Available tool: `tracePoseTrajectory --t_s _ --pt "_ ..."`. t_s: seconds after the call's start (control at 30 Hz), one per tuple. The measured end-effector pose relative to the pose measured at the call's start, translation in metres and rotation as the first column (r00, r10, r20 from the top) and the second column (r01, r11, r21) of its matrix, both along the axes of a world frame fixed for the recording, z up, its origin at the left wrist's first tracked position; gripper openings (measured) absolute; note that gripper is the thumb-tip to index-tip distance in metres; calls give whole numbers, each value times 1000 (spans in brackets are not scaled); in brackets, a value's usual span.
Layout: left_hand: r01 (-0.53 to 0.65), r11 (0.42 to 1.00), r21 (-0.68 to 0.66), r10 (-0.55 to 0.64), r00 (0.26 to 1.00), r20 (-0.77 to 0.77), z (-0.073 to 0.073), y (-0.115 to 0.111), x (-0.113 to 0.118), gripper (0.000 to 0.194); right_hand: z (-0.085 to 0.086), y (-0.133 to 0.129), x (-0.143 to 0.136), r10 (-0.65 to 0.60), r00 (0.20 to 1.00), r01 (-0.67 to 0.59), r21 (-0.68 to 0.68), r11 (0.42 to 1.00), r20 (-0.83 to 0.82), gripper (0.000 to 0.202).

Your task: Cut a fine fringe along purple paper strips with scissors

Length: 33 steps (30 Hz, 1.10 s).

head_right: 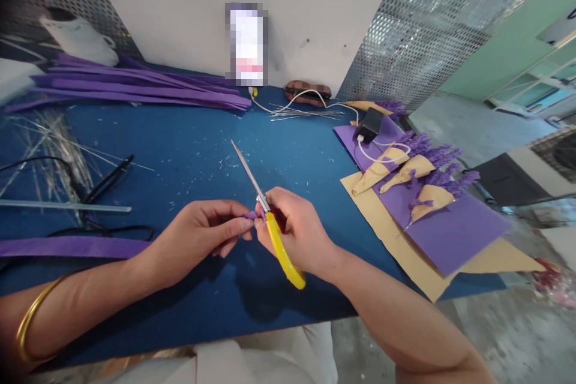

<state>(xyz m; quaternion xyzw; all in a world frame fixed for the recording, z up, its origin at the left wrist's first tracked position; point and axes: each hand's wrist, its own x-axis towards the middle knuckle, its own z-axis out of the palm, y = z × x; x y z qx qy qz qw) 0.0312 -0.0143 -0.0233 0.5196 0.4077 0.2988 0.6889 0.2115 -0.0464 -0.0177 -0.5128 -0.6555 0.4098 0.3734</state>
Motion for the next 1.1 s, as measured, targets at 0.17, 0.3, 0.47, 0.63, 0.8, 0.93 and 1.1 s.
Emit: tracePoseTrajectory --t_s 0.17,0.3,0.47,0.63,0.8,0.93,1.1 --pt "-174 984 -39 176 982 67 -1 11 -5 22 4 2 6 -59 980 23 185 982 191 16" --pt "-263 963 -59 269 955 125 2 21 -11 22 9 4 11 -22 960 -31 184 982 278 30" --pt "-328 944 -49 331 930 160 9 26 -15 26 6 6 13 -24 855 -133 264 955 518 43" --pt "-317 948 1 312 934 175 9 25 -15 23 1 6 12 -80 779 -143 300 943 622 48" --pt "-318 948 29 307 932 191 6 23 -15 20 2 5 11 -47 768 -175 280 944 639 53" --pt "-282 958 44 267 940 210 6 21 -16 17 3 4 10 -24 761 -186 253 949 649 54" --pt "-261 962 74 243 951 190 3 20 -16 14 3 4 9 -10 779 -177 236 955 627 56"
